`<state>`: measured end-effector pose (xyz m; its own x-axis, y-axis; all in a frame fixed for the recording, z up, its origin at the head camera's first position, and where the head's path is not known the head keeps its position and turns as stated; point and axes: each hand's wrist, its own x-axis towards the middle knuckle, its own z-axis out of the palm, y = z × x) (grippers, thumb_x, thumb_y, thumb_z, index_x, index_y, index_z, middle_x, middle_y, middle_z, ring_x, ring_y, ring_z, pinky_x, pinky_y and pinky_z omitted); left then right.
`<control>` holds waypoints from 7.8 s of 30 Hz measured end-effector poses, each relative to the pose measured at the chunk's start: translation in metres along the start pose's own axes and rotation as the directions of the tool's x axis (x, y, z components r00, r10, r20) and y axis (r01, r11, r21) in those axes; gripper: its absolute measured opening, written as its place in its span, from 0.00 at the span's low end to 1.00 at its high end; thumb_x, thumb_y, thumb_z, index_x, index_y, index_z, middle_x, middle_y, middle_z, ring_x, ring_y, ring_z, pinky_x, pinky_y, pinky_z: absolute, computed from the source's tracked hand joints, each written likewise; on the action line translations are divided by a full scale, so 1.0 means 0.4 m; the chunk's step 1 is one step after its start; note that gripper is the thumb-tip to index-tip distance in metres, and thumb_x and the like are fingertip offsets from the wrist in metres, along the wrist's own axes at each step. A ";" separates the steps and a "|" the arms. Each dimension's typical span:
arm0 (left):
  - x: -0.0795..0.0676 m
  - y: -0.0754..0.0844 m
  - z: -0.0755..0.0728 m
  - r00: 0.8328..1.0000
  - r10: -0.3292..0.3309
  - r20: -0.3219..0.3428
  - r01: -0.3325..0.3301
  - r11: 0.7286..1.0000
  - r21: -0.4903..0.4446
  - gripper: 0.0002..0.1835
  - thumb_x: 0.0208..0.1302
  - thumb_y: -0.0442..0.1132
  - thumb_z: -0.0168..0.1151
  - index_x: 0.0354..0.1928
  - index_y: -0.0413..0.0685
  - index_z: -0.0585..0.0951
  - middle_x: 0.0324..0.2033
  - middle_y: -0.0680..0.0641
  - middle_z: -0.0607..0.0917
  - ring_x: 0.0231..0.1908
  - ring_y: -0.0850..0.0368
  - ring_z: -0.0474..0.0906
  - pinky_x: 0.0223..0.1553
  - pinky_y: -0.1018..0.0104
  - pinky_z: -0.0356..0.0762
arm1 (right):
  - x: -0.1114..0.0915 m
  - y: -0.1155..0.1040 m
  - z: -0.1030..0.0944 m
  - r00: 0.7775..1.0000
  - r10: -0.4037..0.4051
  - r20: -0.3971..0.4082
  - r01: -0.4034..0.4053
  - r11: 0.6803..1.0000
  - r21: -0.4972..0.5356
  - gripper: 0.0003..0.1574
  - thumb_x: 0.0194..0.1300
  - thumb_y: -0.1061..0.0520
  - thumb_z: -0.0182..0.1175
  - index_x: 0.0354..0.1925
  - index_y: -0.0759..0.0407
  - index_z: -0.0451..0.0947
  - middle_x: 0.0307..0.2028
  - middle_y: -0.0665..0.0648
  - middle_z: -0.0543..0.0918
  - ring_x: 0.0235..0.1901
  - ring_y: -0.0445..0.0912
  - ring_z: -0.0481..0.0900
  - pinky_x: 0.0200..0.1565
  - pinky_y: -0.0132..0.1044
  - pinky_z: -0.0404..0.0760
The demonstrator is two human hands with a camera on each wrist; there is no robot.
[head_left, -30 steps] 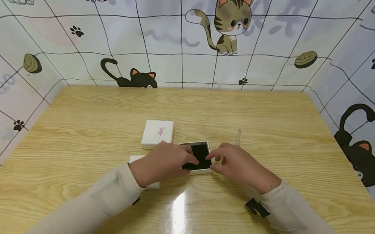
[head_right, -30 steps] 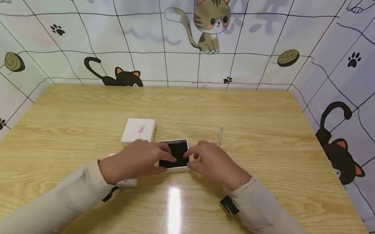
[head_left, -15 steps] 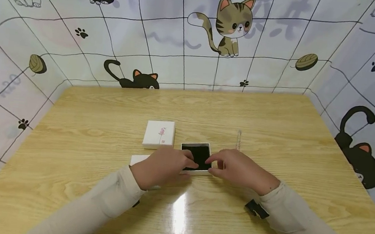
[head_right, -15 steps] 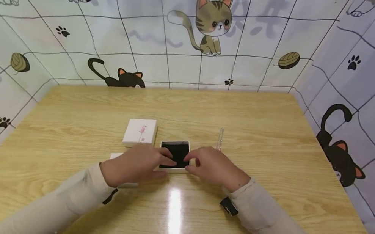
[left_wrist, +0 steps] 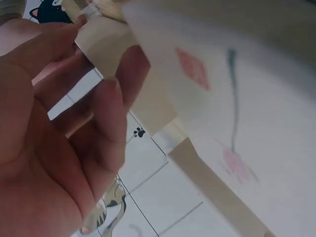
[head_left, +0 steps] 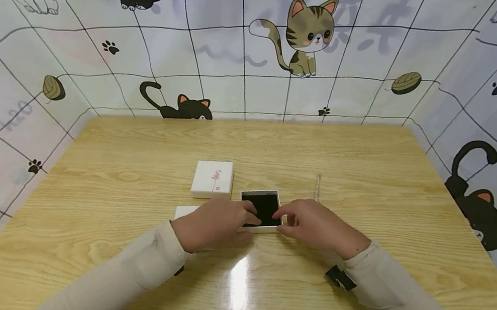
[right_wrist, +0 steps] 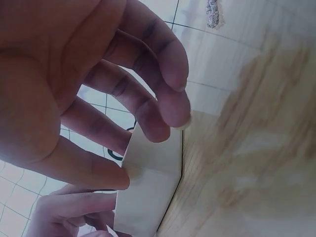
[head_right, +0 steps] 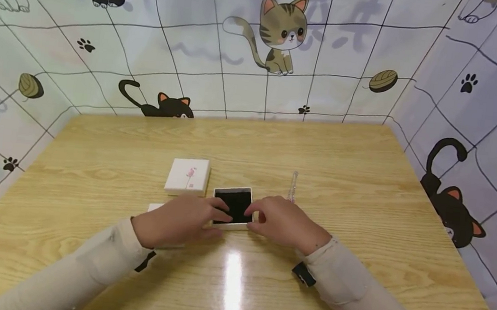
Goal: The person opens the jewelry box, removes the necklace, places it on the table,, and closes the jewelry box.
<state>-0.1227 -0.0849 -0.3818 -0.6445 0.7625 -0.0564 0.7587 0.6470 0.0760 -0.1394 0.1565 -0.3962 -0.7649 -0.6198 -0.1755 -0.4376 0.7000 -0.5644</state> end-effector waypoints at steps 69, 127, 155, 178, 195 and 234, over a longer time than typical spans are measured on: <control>-0.083 -0.059 -0.026 0.962 -0.237 -0.131 0.227 0.970 -0.091 0.50 0.46 0.62 0.77 0.72 0.63 0.67 0.57 0.49 0.78 0.53 0.50 0.79 0.50 0.47 0.79 | -0.006 -0.014 0.007 0.998 0.053 -0.035 -0.052 0.999 0.012 0.32 0.64 0.51 0.68 0.64 0.54 0.70 0.51 0.56 0.81 0.29 0.39 0.75 0.36 0.35 0.76; 0.080 -0.039 0.004 0.989 -0.139 0.050 0.145 0.977 -0.157 0.52 0.46 0.63 0.78 0.72 0.55 0.67 0.60 0.44 0.76 0.55 0.45 0.77 0.54 0.53 0.78 | 0.007 -0.002 -0.005 0.998 0.055 -0.032 -0.058 0.994 -0.095 0.18 0.59 0.50 0.72 0.47 0.54 0.83 0.37 0.51 0.81 0.33 0.41 0.76 0.35 0.35 0.76; 0.129 -0.046 -0.025 0.965 -0.171 0.199 0.188 0.979 -0.073 0.56 0.46 0.64 0.77 0.75 0.57 0.61 0.57 0.47 0.78 0.46 0.52 0.78 0.45 0.59 0.78 | 0.000 0.005 -0.001 0.999 0.045 -0.003 -0.045 0.996 -0.074 0.10 0.60 0.51 0.71 0.38 0.52 0.82 0.34 0.50 0.80 0.32 0.41 0.74 0.36 0.35 0.74; 0.246 -0.129 -0.049 0.927 -0.273 0.258 0.303 0.949 -0.084 0.52 0.52 0.57 0.76 0.77 0.61 0.58 0.62 0.48 0.75 0.50 0.53 0.76 0.49 0.55 0.78 | 0.000 0.012 0.005 0.999 0.030 0.012 -0.029 0.997 -0.069 0.08 0.63 0.50 0.69 0.36 0.50 0.81 0.34 0.48 0.80 0.34 0.42 0.76 0.38 0.34 0.76; 0.256 -0.151 -0.063 0.928 -0.319 0.194 0.321 0.947 0.021 0.56 0.51 0.65 0.72 0.78 0.60 0.55 0.71 0.45 0.68 0.70 0.45 0.66 0.64 0.44 0.69 | 0.001 0.010 0.003 0.999 0.035 0.001 -0.035 0.997 -0.071 0.07 0.63 0.50 0.68 0.36 0.50 0.81 0.33 0.48 0.80 0.33 0.40 0.75 0.38 0.34 0.75; -0.081 -0.176 0.017 0.918 -0.390 0.073 0.396 0.910 -0.120 0.55 0.37 0.63 0.81 0.68 0.49 0.68 0.51 0.45 0.80 0.41 0.52 0.76 0.43 0.51 0.77 | 0.005 0.020 0.016 0.999 0.040 0.007 -0.040 0.999 -0.022 0.07 0.64 0.52 0.68 0.37 0.51 0.80 0.31 0.45 0.78 0.32 0.39 0.73 0.38 0.33 0.74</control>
<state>-0.1544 -0.1551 -0.3920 -0.8806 0.4481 -0.1540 0.4238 0.8902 0.1668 -0.1414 0.1585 -0.4061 -0.7785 -0.5935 -0.2040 -0.4169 0.7321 -0.5387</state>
